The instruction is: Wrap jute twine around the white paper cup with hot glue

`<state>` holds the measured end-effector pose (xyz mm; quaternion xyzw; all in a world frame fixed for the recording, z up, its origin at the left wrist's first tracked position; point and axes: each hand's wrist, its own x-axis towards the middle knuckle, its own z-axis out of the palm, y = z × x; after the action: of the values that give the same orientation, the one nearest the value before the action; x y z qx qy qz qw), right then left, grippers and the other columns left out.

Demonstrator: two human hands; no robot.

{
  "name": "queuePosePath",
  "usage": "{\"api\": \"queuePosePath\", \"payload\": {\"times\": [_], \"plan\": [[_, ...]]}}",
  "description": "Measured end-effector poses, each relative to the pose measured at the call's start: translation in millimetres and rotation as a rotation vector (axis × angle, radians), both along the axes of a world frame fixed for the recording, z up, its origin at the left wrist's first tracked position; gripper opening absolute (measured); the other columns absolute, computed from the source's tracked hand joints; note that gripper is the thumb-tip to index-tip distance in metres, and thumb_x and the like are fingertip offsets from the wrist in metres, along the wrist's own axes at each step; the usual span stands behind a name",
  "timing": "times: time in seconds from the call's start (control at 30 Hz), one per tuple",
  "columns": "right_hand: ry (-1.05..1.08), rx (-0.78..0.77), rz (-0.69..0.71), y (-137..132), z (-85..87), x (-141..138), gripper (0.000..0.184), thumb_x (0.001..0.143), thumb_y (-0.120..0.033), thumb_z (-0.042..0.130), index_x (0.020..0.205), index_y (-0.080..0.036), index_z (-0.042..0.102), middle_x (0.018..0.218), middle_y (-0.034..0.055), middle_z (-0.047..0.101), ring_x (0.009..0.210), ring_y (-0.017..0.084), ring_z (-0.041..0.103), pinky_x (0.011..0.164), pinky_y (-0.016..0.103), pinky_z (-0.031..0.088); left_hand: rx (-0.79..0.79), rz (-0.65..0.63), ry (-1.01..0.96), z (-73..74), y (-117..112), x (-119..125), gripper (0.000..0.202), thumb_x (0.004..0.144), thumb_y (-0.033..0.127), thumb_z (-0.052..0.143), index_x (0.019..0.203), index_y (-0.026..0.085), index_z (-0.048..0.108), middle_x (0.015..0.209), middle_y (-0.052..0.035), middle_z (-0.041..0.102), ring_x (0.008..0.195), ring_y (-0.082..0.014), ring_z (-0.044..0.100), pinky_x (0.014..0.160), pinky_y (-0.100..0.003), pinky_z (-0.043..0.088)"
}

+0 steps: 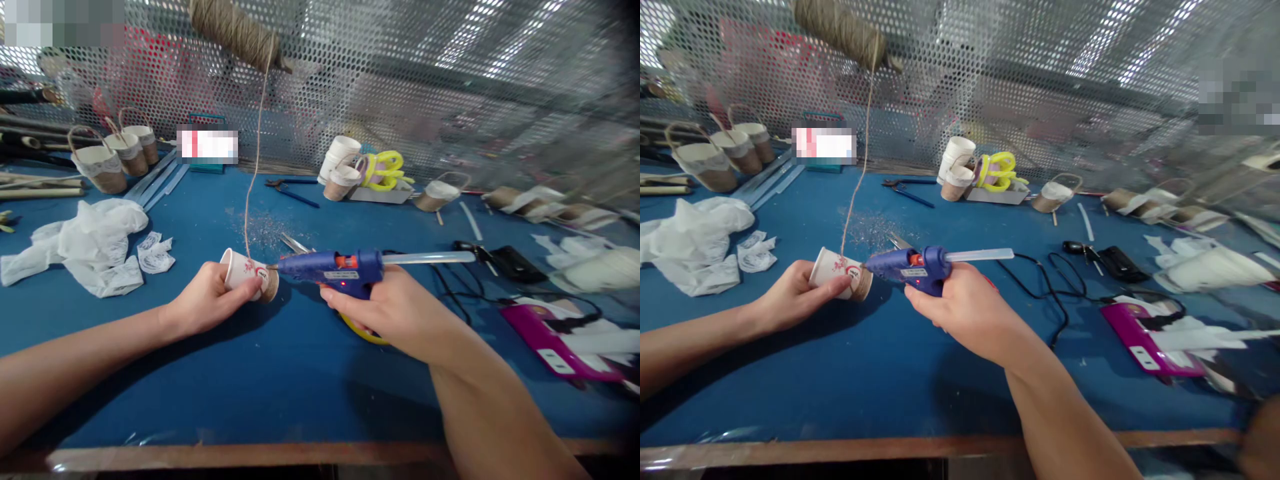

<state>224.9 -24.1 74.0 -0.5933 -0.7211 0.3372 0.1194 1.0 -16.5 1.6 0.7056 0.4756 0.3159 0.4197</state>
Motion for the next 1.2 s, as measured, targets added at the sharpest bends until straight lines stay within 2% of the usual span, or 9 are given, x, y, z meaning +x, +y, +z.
{"api": "queuePosePath", "payload": {"times": [0.1, 0.3, 0.57, 0.77, 1.0, 1.2], "plan": [[0.034, -0.019, 0.009, -0.1, 0.0, 0.1, 0.017, 0.073, -0.039, 0.052, 0.07, -0.022, 0.053, 0.054, -0.0023, 0.053, 0.049, 0.013, 0.047, 0.048, 0.025, 0.04, -0.003, 0.015, 0.004, -1.3, 0.3, -0.8, 0.034, 0.079, 0.038, 0.046, 0.066, 0.01, 0.061, 0.054, 0.0009, 0.054, 0.048, -0.0098, 0.047, 0.046, -0.019, 0.04], [-0.013, -0.047, -0.033, 2.5, -1.9, 0.1, 0.026, 0.072, -0.043, 0.053, 0.06, -0.021, 0.047, 0.047, -0.0022, 0.049, 0.044, 0.013, 0.046, 0.045, 0.026, 0.037, 0.009, 0.011, -0.02, -0.8, 0.4, 0.1, 0.032, 0.079, 0.036, 0.046, 0.068, 0.01, 0.062, 0.057, 0.0002, 0.056, 0.05, -0.0102, 0.049, 0.047, -0.019, 0.041], [0.06, -0.079, -0.003, 1.7, -3.2, 4.5, 0.018, 0.073, -0.04, 0.053, 0.069, -0.023, 0.052, 0.059, -0.0013, 0.052, 0.05, 0.013, 0.044, 0.049, 0.026, 0.038, 0.016, -0.004, -0.01, -2.8, 0.9, -0.9, 0.033, 0.079, 0.036, 0.046, 0.071, 0.009, 0.064, 0.058, -0.0006, 0.059, 0.051, -0.0109, 0.051, 0.047, -0.019, 0.042], [0.041, -0.025, 0.046, 0.0, -2.0, 4.7, 0.017, 0.075, -0.039, 0.051, 0.072, -0.023, 0.053, 0.061, -0.0011, 0.05, 0.054, 0.013, 0.042, 0.049, 0.026, 0.037, 0.006, 0.002, -0.005, 0.1, -0.1, -0.7, 0.032, 0.079, 0.034, 0.047, 0.073, 0.009, 0.064, 0.058, -0.0014, 0.06, 0.053, -0.0119, 0.053, 0.046, -0.019, 0.041], [0.023, 0.054, 0.081, -0.7, -0.9, 4.3, 0.02, 0.075, -0.039, 0.051, 0.064, -0.022, 0.048, 0.055, -0.0035, 0.043, 0.05, 0.012, 0.037, 0.047, 0.024, 0.036, -0.012, 0.006, -0.006, -0.1, 0.1, -0.5, 0.032, 0.079, 0.035, 0.047, 0.073, 0.009, 0.065, 0.062, -0.0022, 0.064, 0.057, -0.0139, 0.057, 0.049, -0.019, 0.044], [0.05, 0.092, 0.126, -1.6, -1.7, 4.9, 0.018, 0.077, -0.034, 0.051, 0.065, -0.022, 0.048, 0.045, -0.0062, 0.036, 0.042, 0.01, 0.032, 0.044, 0.024, 0.033, -0.043, -0.002, -0.027, 1.5, -0.3, -0.2, 0.032, 0.08, 0.035, 0.047, 0.078, 0.01, 0.067, 0.074, -0.0044, 0.069, 0.067, -0.0169, 0.062, 0.061, -0.022, 0.049]]}}
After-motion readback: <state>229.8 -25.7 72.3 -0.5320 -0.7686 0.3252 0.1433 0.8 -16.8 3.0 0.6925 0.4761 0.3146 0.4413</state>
